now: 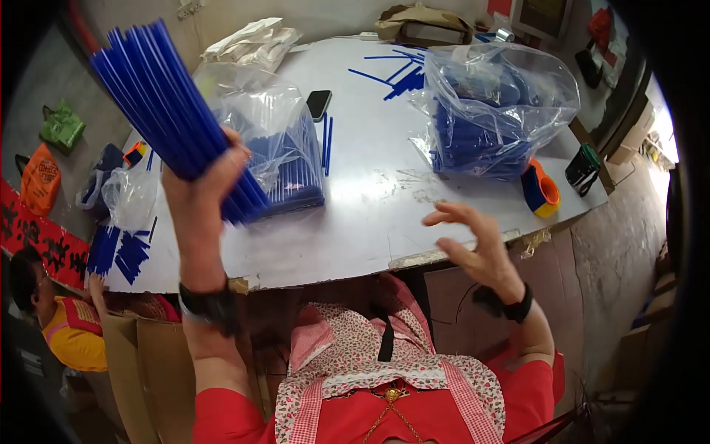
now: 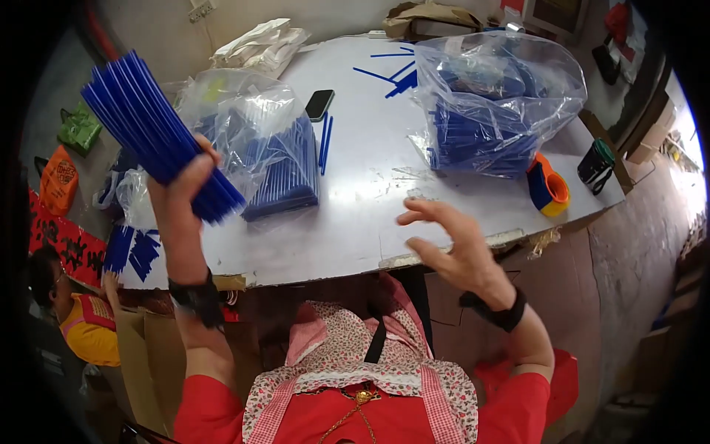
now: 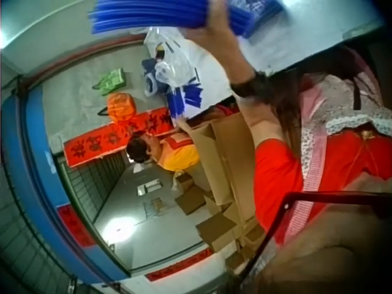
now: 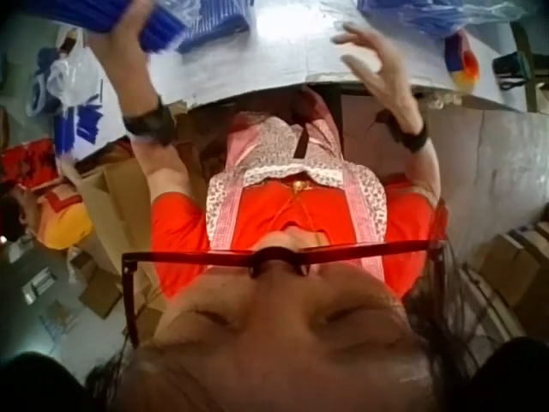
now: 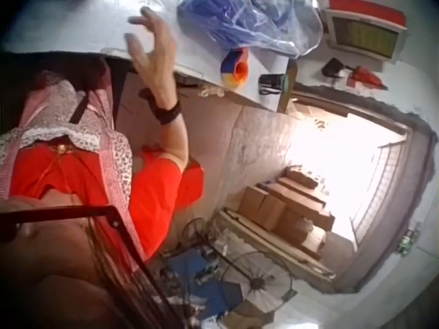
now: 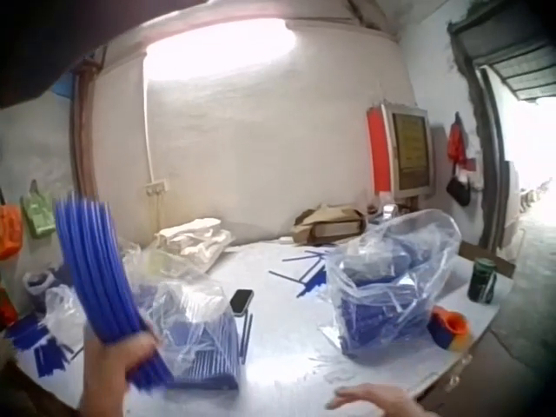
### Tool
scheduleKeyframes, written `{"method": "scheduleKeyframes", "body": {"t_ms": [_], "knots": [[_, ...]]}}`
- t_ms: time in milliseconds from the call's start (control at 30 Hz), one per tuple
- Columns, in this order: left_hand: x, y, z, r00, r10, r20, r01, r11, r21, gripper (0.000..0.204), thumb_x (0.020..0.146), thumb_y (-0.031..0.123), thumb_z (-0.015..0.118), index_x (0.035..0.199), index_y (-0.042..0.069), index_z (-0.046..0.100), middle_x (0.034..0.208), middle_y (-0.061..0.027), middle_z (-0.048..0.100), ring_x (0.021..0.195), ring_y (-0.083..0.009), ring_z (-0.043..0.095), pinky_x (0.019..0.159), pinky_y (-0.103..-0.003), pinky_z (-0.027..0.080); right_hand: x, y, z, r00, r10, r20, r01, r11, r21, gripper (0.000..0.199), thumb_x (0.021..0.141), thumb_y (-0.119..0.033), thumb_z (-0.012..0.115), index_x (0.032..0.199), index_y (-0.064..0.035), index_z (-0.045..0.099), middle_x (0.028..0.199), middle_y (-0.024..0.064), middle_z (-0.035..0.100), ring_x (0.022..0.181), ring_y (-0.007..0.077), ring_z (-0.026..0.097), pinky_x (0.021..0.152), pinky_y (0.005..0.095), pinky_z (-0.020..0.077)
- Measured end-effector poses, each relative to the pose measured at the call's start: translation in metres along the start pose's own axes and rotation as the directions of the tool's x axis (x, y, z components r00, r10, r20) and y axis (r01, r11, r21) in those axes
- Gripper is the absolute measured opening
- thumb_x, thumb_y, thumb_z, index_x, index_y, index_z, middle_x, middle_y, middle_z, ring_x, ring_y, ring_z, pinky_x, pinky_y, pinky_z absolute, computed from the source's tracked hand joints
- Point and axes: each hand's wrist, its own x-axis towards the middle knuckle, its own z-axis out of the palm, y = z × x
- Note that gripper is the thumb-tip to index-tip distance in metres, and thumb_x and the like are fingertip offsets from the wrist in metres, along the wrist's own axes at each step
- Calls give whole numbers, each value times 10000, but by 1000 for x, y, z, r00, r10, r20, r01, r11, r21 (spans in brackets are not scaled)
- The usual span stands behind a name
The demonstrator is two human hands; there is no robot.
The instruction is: The person removes a bundle of blue tubes from a plastic bag, fans them out to align the ends, and then places the bundle back into the bag.
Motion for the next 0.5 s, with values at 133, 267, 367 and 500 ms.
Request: {"method": "scheduleKeyframes", "body": {"t_ms": [133, 267, 367, 500], "knots": [[-136, -54, 61, 690, -402, 602, 658, 694, -292, 408, 727, 40, 743, 1095, 21, 566, 901, -46, 636, 816, -145, 628, 754, -293, 518, -27, 8, 109, 888, 391, 243, -371, 295, 880, 585, 894, -204, 616, 1375, 4, 357, 1292, 173, 529, 1169, 219, 522, 1001, 338, 407], [-206, -120, 69, 378, -668, 641, 925, 307, -226, 426, 774, 26, 682, 1175, 26, 536, 974, -78, 635, 855, -188, 648, 799, -349, 534, -63, 15, 165, 691, 600, 404, -515, 17, 857, 542, 904, -211, 609, 1353, 4, 393, 1246, 158, 556, 1144, 192, 538, 986, 337, 429], [-225, -136, 56, 272, -750, 602, 959, 161, -233, 401, 802, 27, 669, 1184, 24, 545, 1033, -80, 639, 907, -195, 649, 845, -362, 532, -85, 29, 180, 641, 606, 471, -513, -119, 850, 492, 915, -213, 598, 1331, -8, 434, 1226, 136, 574, 1122, 178, 560, 978, 364, 458], [-226, -139, 43, 229, -751, 620, 961, 72, -269, 430, 821, 47, 683, 1227, 29, 545, 1103, -71, 639, 993, -184, 627, 887, -333, 511, -85, 30, 179, 576, 619, 534, -509, -240, 827, 413, 917, -196, 594, 1262, 5, 488, 1187, 122, 596, 1062, 179, 596, 915, 338, 504]]}}
